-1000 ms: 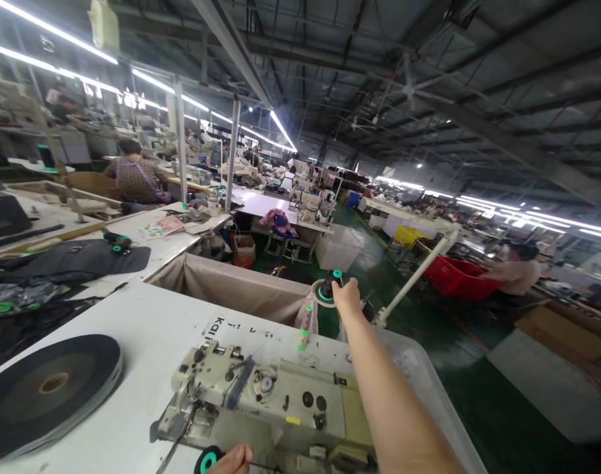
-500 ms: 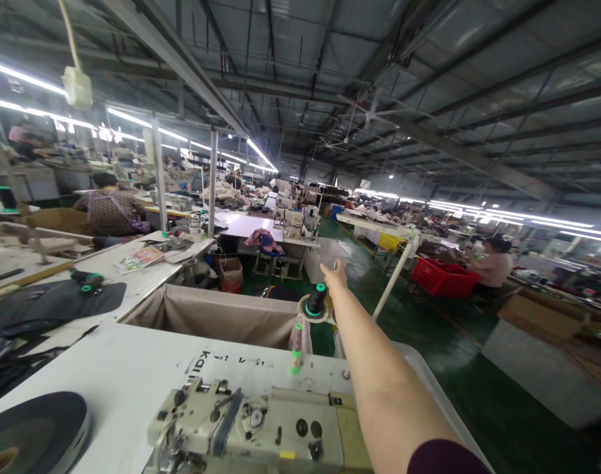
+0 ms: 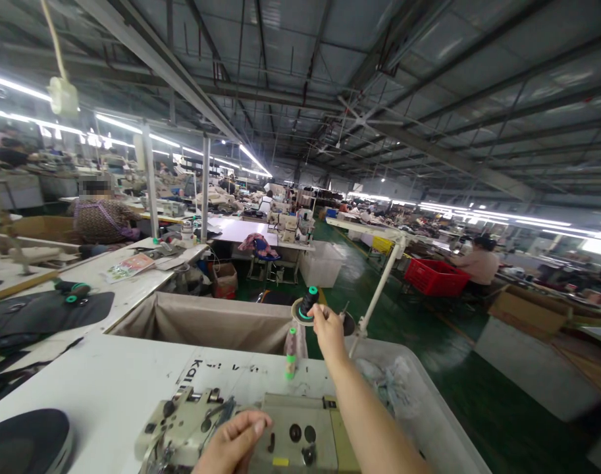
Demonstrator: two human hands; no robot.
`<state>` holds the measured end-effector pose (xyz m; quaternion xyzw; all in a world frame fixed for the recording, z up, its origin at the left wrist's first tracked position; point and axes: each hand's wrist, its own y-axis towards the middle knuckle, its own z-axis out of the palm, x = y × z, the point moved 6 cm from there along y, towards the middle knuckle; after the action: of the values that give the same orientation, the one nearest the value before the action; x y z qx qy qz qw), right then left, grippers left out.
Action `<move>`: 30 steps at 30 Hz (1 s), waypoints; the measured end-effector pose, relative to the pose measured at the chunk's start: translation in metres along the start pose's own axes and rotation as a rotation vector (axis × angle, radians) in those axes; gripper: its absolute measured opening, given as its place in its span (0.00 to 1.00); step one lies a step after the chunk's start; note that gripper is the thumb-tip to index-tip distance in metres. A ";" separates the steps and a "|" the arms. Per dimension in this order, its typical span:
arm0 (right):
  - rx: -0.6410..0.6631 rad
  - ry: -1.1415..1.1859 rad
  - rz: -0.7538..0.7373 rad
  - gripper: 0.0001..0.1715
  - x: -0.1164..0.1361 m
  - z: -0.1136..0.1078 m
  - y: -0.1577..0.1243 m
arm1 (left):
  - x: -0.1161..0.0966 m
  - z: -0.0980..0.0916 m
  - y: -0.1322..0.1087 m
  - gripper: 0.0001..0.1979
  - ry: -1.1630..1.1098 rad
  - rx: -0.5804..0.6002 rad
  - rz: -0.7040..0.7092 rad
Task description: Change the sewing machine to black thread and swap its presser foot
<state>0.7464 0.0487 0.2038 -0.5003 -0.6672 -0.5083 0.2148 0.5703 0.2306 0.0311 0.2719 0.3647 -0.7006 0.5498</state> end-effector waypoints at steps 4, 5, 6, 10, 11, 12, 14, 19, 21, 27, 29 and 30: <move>0.032 -0.027 -0.008 0.29 0.011 -0.008 -0.043 | -0.050 0.033 0.023 0.27 0.245 -0.039 0.111; 0.053 -0.045 -0.019 0.28 0.015 -0.010 -0.051 | -0.063 0.043 0.028 0.29 0.272 -0.053 0.146; 0.074 -0.065 -0.029 0.26 0.019 -0.011 -0.057 | -0.076 0.054 0.033 0.31 0.289 -0.053 0.187; 0.140 -0.146 -0.042 0.22 0.030 -0.016 -0.074 | -0.113 0.098 0.049 0.40 0.378 0.000 0.259; 0.155 -0.166 -0.040 0.22 0.032 -0.016 -0.076 | -0.119 0.107 0.053 0.39 0.381 0.012 0.277; 0.168 -0.187 -0.038 0.21 0.033 -0.017 -0.078 | -0.124 0.116 0.057 0.37 0.383 0.026 0.286; 0.185 -0.220 -0.029 0.20 0.033 -0.017 -0.081 | -0.129 0.131 0.065 0.31 0.390 0.074 0.288; 0.201 -0.242 0.019 0.17 0.030 -0.023 -0.085 | -0.128 0.146 0.073 0.23 0.398 0.152 0.266; 0.213 -0.188 0.048 0.17 0.026 -0.028 -0.088 | -0.127 0.144 0.071 0.23 0.408 0.164 0.256; 0.293 0.039 0.380 0.20 -0.018 -0.039 -0.119 | -0.104 0.111 0.052 0.27 0.549 0.125 0.095; 0.321 0.055 0.414 0.19 -0.030 -0.040 -0.135 | -0.089 0.098 0.044 0.28 0.575 0.116 0.029; 0.326 0.059 0.425 0.17 -0.034 -0.040 -0.142 | -0.081 0.091 0.040 0.28 0.585 0.106 -0.001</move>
<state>0.6258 -0.0001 0.1263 -0.5732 -0.6136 -0.3519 0.4137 0.6309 0.1979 0.1395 0.4904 0.4707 -0.6108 0.4059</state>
